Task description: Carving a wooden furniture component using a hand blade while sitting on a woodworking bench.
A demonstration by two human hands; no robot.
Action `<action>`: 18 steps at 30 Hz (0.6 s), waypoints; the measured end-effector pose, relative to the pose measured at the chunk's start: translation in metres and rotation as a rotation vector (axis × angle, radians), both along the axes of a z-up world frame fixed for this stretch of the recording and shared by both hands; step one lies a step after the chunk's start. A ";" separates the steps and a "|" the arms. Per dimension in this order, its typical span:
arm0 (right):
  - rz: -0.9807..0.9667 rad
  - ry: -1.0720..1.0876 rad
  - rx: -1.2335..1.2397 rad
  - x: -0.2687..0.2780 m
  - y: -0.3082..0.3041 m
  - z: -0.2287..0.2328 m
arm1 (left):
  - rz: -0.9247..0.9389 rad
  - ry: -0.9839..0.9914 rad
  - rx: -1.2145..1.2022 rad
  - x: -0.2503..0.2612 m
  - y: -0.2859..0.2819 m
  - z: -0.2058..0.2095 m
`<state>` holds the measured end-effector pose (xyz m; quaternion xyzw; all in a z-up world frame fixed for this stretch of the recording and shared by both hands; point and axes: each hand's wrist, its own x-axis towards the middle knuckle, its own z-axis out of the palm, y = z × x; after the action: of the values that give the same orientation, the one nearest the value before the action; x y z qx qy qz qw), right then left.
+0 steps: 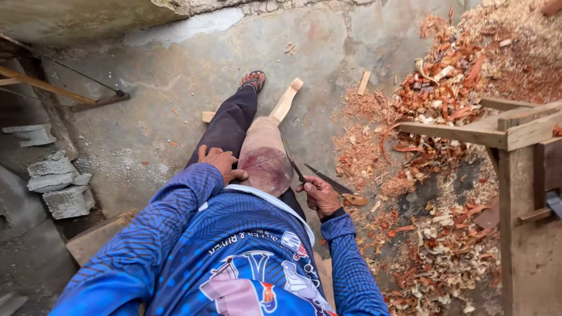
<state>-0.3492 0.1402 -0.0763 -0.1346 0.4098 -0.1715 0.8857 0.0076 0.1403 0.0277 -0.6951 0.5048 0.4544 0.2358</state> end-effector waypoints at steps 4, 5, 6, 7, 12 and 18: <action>0.009 -0.013 0.003 -0.006 -0.002 -0.005 | -0.006 -0.008 0.024 -0.004 -0.006 0.011; 0.007 -0.021 0.015 -0.005 -0.004 -0.005 | 0.004 -0.022 0.046 -0.003 -0.006 0.013; 0.002 -0.022 0.031 -0.009 -0.002 -0.003 | 0.011 -0.030 0.073 -0.005 -0.005 0.014; 0.009 -0.018 0.032 -0.010 -0.001 -0.002 | 0.018 -0.026 0.073 -0.007 -0.001 0.014; 0.049 -0.050 0.012 -0.010 -0.012 -0.005 | 0.025 -0.060 0.068 -0.006 0.000 0.000; 0.108 -0.019 -0.034 -0.010 -0.022 -0.007 | 0.040 -0.058 0.103 -0.009 -0.009 0.009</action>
<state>-0.3589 0.1181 -0.0829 -0.1700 0.3906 -0.1315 0.8951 -0.0014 0.1312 0.0368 -0.7051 0.4597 0.4638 0.2765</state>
